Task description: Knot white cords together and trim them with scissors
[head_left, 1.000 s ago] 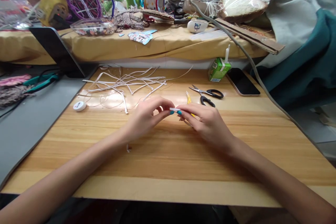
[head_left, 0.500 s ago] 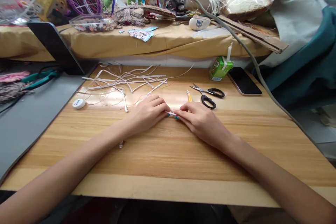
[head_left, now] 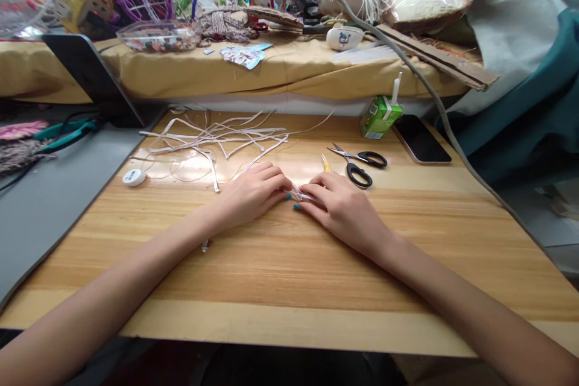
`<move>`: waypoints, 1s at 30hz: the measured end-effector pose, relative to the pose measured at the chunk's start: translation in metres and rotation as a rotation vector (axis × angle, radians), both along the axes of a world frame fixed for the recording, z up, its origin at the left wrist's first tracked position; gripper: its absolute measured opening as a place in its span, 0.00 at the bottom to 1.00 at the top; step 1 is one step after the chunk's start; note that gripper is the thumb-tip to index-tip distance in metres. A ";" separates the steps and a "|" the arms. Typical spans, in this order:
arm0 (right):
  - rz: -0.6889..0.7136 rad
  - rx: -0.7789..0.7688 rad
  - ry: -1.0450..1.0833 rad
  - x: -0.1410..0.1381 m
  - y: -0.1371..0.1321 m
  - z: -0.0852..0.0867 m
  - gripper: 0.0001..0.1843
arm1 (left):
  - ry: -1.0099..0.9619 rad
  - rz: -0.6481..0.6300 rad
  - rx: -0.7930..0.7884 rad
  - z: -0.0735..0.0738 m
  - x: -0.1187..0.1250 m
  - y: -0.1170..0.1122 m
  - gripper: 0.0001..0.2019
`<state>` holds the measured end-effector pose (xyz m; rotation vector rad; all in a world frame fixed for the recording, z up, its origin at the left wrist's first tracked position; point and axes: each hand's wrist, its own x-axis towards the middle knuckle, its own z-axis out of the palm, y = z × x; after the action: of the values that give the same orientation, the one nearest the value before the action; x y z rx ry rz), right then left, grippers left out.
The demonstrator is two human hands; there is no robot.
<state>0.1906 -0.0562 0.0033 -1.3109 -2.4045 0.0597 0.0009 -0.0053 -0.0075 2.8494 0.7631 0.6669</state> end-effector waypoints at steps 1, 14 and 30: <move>-0.007 0.007 0.012 -0.001 0.000 -0.001 0.12 | -0.012 0.006 -0.012 0.000 0.000 -0.001 0.09; 0.028 0.040 -0.006 0.005 0.000 0.001 0.08 | -0.037 0.000 0.002 0.001 0.002 -0.003 0.09; 0.001 0.033 -0.042 0.003 0.000 0.005 0.08 | 0.049 0.054 0.024 0.001 0.004 -0.005 0.11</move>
<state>0.1934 -0.0559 0.0081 -1.3090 -2.4306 -0.0081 0.0045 -0.0108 -0.0064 2.8856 0.8485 0.6196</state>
